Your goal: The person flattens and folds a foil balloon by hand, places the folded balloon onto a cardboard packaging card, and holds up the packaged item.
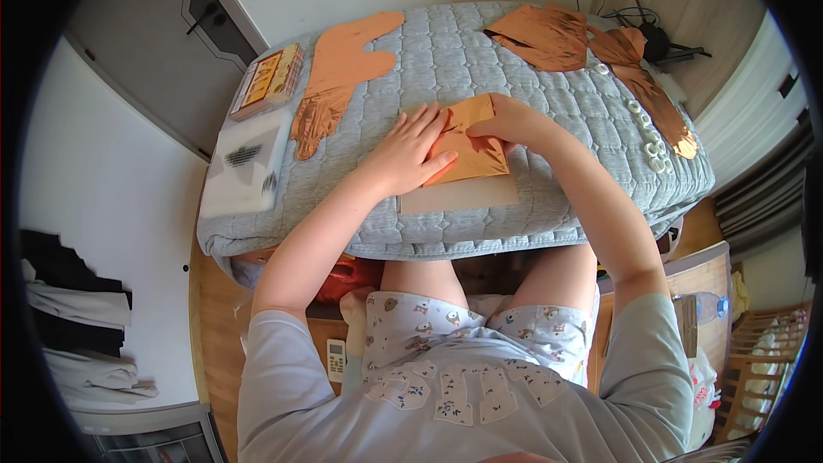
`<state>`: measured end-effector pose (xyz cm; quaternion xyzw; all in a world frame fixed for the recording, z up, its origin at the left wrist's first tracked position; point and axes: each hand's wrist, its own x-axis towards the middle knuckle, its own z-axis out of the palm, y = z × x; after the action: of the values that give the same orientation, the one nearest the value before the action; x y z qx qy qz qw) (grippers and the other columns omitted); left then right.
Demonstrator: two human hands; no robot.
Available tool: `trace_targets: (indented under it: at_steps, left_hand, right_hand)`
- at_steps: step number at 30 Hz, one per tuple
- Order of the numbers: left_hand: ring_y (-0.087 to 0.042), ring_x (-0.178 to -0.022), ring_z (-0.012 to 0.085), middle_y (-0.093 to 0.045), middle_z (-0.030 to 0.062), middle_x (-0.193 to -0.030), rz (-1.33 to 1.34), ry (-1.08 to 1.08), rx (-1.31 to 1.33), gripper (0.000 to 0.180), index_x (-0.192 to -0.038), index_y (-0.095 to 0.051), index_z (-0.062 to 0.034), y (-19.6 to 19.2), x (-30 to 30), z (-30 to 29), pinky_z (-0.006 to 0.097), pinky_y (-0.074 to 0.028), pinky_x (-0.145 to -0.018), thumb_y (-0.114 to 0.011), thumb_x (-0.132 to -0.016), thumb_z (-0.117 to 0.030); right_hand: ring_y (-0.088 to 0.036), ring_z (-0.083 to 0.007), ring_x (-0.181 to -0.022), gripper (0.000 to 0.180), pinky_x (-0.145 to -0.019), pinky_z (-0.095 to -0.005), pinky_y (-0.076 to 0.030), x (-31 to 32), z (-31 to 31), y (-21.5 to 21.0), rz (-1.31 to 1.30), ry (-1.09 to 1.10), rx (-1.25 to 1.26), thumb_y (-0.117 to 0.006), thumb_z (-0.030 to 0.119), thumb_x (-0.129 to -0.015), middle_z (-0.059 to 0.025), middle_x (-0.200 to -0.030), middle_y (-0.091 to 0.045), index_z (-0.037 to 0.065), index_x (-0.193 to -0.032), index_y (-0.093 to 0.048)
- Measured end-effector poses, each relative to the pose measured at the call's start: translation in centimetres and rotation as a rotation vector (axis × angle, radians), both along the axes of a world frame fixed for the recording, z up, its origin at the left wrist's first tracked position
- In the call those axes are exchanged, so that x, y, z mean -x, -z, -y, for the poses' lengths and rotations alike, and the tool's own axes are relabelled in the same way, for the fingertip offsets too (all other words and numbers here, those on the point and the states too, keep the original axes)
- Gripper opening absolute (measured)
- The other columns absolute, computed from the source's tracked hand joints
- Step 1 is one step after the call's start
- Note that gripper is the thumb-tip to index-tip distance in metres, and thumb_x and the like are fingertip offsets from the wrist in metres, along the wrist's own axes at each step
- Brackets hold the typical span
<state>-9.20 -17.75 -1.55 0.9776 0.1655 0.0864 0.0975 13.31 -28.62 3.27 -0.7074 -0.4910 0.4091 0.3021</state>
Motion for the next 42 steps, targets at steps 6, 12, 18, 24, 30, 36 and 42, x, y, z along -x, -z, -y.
trace_targets:
  at_steps: [6, 12, 18, 24, 30, 36, 42]
  left_hand:
    - [-0.019, -0.157, 0.0354, -0.023, 0.0224, -0.168, -0.027, 0.008, -0.023, 0.089, -0.160, -0.026, -0.0001, -0.2, 0.1, 0.0, 0.051, -0.016, -0.127, -0.046, -0.101, -0.063]
    - [-0.021, -0.157, 0.0344, -0.025, 0.0198, -0.168, -0.021, 0.020, -0.039, 0.086, -0.161, -0.028, -0.0045, -0.5, -0.2, 0.2, 0.052, -0.018, -0.127, -0.049, -0.100, -0.062]
    - [-0.020, -0.157, 0.0357, -0.026, 0.0188, -0.168, 0.027, 0.163, -0.123, 0.084, -0.162, -0.027, -0.0078, 0.2, 0.3, -0.3, 0.052, -0.018, -0.127, -0.052, -0.100, -0.059]
    - [-0.020, -0.156, 0.0387, -0.027, 0.0175, -0.168, 0.007, 0.133, -0.051, 0.083, -0.163, -0.028, -0.0126, 0.2, 0.2, 0.2, 0.054, -0.016, -0.127, -0.053, -0.100, -0.060]
    - [-0.022, -0.156, 0.0391, -0.031, 0.0133, -0.167, -0.048, 0.078, -0.131, 0.082, -0.162, -0.034, -0.0252, -0.5, 0.1, 0.6, 0.057, -0.013, -0.127, -0.053, -0.095, -0.068]
    - [-0.018, -0.157, 0.0371, -0.025, 0.0132, -0.169, -0.085, 0.080, -0.060, 0.089, -0.162, -0.032, -0.0271, -0.8, 0.5, 0.1, 0.056, -0.012, -0.127, -0.056, -0.091, -0.074]
    - [-0.013, -0.159, 0.0321, -0.018, 0.0177, -0.171, -0.079, 0.132, 0.080, 0.107, -0.164, -0.028, -0.0216, -0.6, 1.1, -1.7, 0.050, -0.014, -0.128, -0.062, -0.081, -0.080]
  right_hand:
    - [-0.060, -0.0320, -0.122, 0.072, -0.103, -0.0470, -0.048, 2.2, 2.6, 2.1, 0.686, 0.050, -0.423, -0.077, 0.039, -0.088, -0.0207, -0.129, -0.061, 0.006, -0.146, -0.048]
    - [-0.028, -0.0335, -0.153, 0.066, -0.125, -0.0534, -0.021, 2.1, 4.0, 4.6, 0.928, -0.264, -0.489, -0.053, 0.045, -0.103, -0.0173, -0.161, -0.038, 0.009, -0.157, -0.038]
    - [-0.019, -0.0337, -0.157, 0.071, -0.127, -0.0540, -0.012, 2.8, 4.0, 4.3, 0.935, -0.284, -0.339, -0.043, 0.053, -0.105, -0.0151, -0.167, -0.030, 0.011, -0.161, -0.032]
    - [-0.014, -0.0317, -0.159, 0.083, -0.128, -0.0536, -0.007, 1.9, 3.9, 3.2, 0.860, -0.330, -0.225, -0.046, 0.059, -0.102, -0.0150, -0.169, -0.024, 0.009, -0.164, -0.022]
    - [-0.013, -0.0256, -0.159, 0.115, -0.129, -0.0533, -0.005, -2.0, 3.5, 3.1, 0.788, -0.500, -0.216, -0.061, 0.074, -0.083, -0.0124, -0.170, -0.022, 0.009, -0.165, -0.014]
    - [-0.012, -0.0240, -0.159, 0.129, -0.128, -0.0561, 0.000, -2.2, 3.1, 2.7, 0.831, -0.545, -0.171, -0.070, 0.079, -0.070, -0.0068, -0.172, -0.020, 0.014, -0.166, -0.013]
    - [-0.013, -0.0241, -0.159, 0.138, -0.128, -0.0567, -0.001, -2.3, 3.1, 2.4, 0.812, -0.548, -0.163, -0.079, 0.075, -0.061, -0.0065, -0.171, -0.022, 0.016, -0.167, -0.012]
